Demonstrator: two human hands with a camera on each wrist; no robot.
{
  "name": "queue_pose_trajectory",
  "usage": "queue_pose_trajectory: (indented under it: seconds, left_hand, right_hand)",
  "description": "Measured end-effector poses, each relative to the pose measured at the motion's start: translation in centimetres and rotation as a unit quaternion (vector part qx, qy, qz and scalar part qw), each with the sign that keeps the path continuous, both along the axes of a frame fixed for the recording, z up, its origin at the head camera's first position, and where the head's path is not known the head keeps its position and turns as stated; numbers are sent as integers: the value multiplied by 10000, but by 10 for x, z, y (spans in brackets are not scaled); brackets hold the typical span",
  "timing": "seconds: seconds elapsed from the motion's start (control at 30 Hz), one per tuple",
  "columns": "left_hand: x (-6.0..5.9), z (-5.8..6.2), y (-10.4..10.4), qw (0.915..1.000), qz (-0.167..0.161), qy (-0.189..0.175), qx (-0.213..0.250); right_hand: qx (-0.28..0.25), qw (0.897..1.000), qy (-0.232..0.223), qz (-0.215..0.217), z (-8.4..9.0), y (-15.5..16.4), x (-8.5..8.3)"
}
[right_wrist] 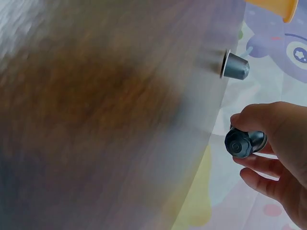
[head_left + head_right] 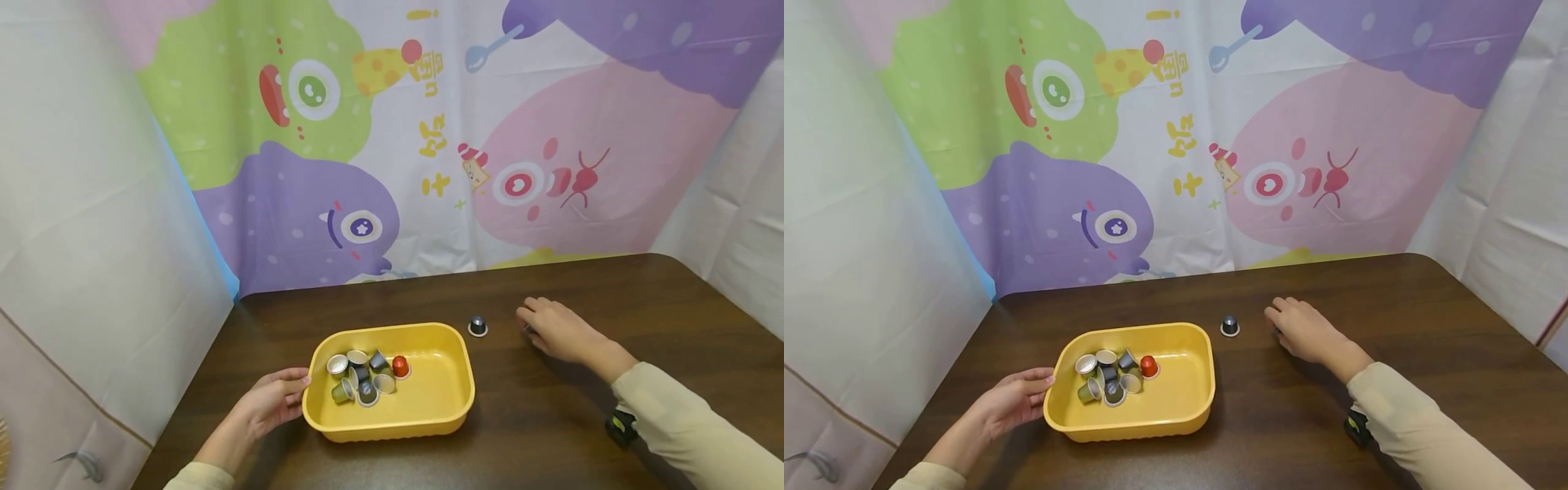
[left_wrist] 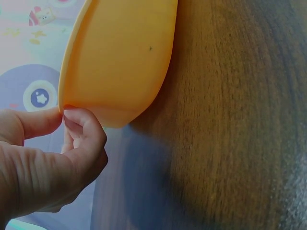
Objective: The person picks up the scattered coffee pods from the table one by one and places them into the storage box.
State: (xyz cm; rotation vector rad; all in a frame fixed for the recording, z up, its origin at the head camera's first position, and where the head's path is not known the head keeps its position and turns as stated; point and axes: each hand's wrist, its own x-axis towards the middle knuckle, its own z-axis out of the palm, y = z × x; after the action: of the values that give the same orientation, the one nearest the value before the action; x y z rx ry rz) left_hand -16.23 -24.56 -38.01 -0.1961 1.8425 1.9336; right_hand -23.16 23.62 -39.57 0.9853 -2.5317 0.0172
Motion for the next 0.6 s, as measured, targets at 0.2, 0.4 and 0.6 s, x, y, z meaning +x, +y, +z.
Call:
queue_pose_trajectory:
  seconds: [0.2,0.4,0.6]
  left_hand:
    - [-1,-1,1,10000,-10,-14,-33]
    - [-1,1,1,10000,38,-20,-59]
    - [-2,0,1,10000,26,-5,-81]
  right_hand:
    - [-23,9999,112,26,2,-4,4]
    - [-71,9998,181,109,6,-10,7]
    - [-96,9997,173,145,10,-16,12]
